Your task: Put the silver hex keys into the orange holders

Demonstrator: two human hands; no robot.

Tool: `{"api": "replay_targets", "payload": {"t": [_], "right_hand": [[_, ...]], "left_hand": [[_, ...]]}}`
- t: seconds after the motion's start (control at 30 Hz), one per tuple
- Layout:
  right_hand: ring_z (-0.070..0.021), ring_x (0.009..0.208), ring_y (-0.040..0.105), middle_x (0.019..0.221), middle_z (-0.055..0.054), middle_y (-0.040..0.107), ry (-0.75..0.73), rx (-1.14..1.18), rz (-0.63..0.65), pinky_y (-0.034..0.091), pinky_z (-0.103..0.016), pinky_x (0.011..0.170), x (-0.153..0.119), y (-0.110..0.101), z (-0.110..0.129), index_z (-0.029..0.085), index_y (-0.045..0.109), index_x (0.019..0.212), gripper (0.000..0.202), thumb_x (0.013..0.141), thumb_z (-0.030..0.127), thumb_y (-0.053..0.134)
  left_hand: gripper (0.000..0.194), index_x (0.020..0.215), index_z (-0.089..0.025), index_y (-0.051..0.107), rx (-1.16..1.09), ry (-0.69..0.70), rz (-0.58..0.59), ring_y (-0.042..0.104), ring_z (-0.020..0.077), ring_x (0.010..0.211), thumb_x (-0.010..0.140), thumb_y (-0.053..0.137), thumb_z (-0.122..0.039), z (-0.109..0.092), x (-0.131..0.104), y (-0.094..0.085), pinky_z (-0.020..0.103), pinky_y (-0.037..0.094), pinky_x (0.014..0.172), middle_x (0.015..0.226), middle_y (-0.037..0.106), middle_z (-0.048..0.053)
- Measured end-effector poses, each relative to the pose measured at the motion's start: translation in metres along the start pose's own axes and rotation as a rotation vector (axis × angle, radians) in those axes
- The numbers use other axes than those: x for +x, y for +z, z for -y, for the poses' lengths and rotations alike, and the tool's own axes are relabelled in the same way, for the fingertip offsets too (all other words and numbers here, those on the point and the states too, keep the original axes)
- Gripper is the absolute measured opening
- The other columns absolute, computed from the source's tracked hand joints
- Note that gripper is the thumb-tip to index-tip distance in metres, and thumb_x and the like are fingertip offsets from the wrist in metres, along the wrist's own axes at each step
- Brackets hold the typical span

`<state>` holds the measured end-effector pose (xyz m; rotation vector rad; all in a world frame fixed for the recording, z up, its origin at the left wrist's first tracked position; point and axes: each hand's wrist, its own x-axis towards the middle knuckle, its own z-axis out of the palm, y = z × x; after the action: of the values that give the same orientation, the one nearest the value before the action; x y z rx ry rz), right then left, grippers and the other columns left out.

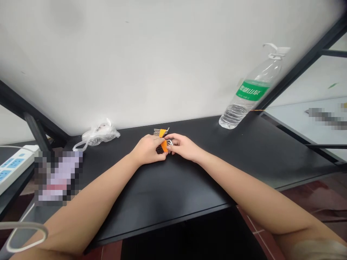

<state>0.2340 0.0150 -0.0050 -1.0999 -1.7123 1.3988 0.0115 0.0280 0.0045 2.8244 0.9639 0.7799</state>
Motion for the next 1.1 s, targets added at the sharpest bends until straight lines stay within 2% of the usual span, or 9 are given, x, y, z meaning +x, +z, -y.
{"api": "replay_targets", "payload": {"t": [0.17, 0.27, 0.5, 0.7, 0.83, 0.93, 1.0, 1.1], "right_hand": [[-0.0168, 0.082, 0.069, 0.092, -0.001, 0.072, -0.018, -0.05, 0.027, 0.055, -0.031, 0.077, -0.001, 0.001, 0.001, 0.022, 0.062, 0.132, 0.048, 0.085, 0.021, 0.072], [-0.0166, 0.081, 0.067, 0.091, 0.0, 0.071, -0.032, -0.148, -0.006, 0.053, -0.03, 0.074, -0.001, 0.001, 0.001, 0.024, 0.062, 0.131, 0.049, 0.083, 0.022, 0.071], [-0.0154, 0.076, 0.065, 0.087, 0.001, 0.072, -0.041, -0.383, -0.052, 0.048, -0.028, 0.07, -0.004, 0.003, 0.008, 0.026, 0.065, 0.132, 0.045, 0.087, 0.023, 0.067], [-0.016, 0.07, 0.062, 0.081, 0.001, 0.071, -0.03, -0.58, -0.105, 0.045, -0.03, 0.065, -0.002, -0.007, 0.002, 0.026, 0.071, 0.123, 0.033, 0.093, 0.039, 0.067], [-0.0199, 0.083, 0.066, 0.099, -0.005, 0.07, -0.157, -0.648, -0.242, 0.054, -0.037, 0.08, 0.009, -0.021, -0.019, 0.024, 0.073, 0.12, 0.031, 0.091, 0.035, 0.069], [-0.0217, 0.095, 0.067, 0.122, -0.009, 0.064, -0.24, -0.608, -0.321, 0.056, -0.041, 0.093, 0.019, -0.026, -0.032, 0.026, 0.068, 0.129, 0.039, 0.091, 0.03, 0.068], [-0.0252, 0.113, 0.065, 0.138, -0.01, 0.057, -0.285, -0.588, -0.338, 0.053, -0.044, 0.104, 0.027, -0.027, -0.036, 0.027, 0.063, 0.139, 0.05, 0.09, 0.031, 0.069], [-0.031, 0.138, 0.051, 0.152, -0.01, 0.049, -0.359, -0.642, -0.304, 0.045, -0.049, 0.115, 0.043, -0.026, -0.034, 0.03, 0.056, 0.148, 0.062, 0.09, 0.038, 0.073]], "left_hand": [[0.021, 0.095, -0.021, 0.069, 0.055, -0.005, 0.026, 0.067, 0.0219, 0.075, 0.082, 0.069, -0.037, -0.001, 0.0, 0.0, 0.038, 0.051, 0.077, 0.079, 0.071, 0.004], [0.022, 0.097, -0.021, 0.07, 0.067, -0.014, 0.036, 0.067, 0.0219, 0.075, 0.083, 0.069, -0.038, -0.001, 0.0, 0.001, 0.038, 0.051, 0.077, 0.08, 0.07, 0.004], [0.021, 0.097, -0.02, 0.07, 0.094, -0.026, 0.101, 0.065, 0.0226, 0.083, 0.084, 0.067, -0.037, -0.002, 0.001, -0.004, 0.037, 0.048, 0.078, 0.086, 0.07, 0.005], [0.027, 0.105, -0.024, 0.074, 0.101, -0.063, 0.165, 0.063, 0.0274, 0.1, 0.085, 0.068, -0.042, 0.0, -0.001, -0.01, 0.041, 0.048, 0.086, 0.103, 0.069, 0.009], [0.038, 0.12, -0.024, 0.072, 0.084, -0.082, 0.095, 0.063, 0.0283, 0.104, 0.088, 0.067, -0.045, 0.004, -0.002, -0.009, 0.043, 0.049, 0.092, 0.115, 0.068, 0.01], [0.028, 0.11, -0.023, 0.074, 0.046, -0.114, 0.094, 0.064, 0.0252, 0.096, 0.093, 0.063, -0.042, 0.008, -0.002, -0.006, 0.04, 0.051, 0.086, 0.108, 0.069, 0.009], [0.023, 0.104, -0.024, 0.074, 0.007, -0.127, 0.139, 0.064, 0.0233, 0.091, 0.094, 0.063, -0.04, 0.01, -0.002, -0.004, 0.037, 0.052, 0.081, 0.103, 0.068, 0.008], [0.02, 0.102, -0.025, 0.076, -0.033, -0.108, 0.162, 0.064, 0.0233, 0.093, 0.093, 0.064, -0.039, 0.012, -0.001, -0.003, 0.038, 0.053, 0.085, 0.1, 0.068, 0.007]]}}
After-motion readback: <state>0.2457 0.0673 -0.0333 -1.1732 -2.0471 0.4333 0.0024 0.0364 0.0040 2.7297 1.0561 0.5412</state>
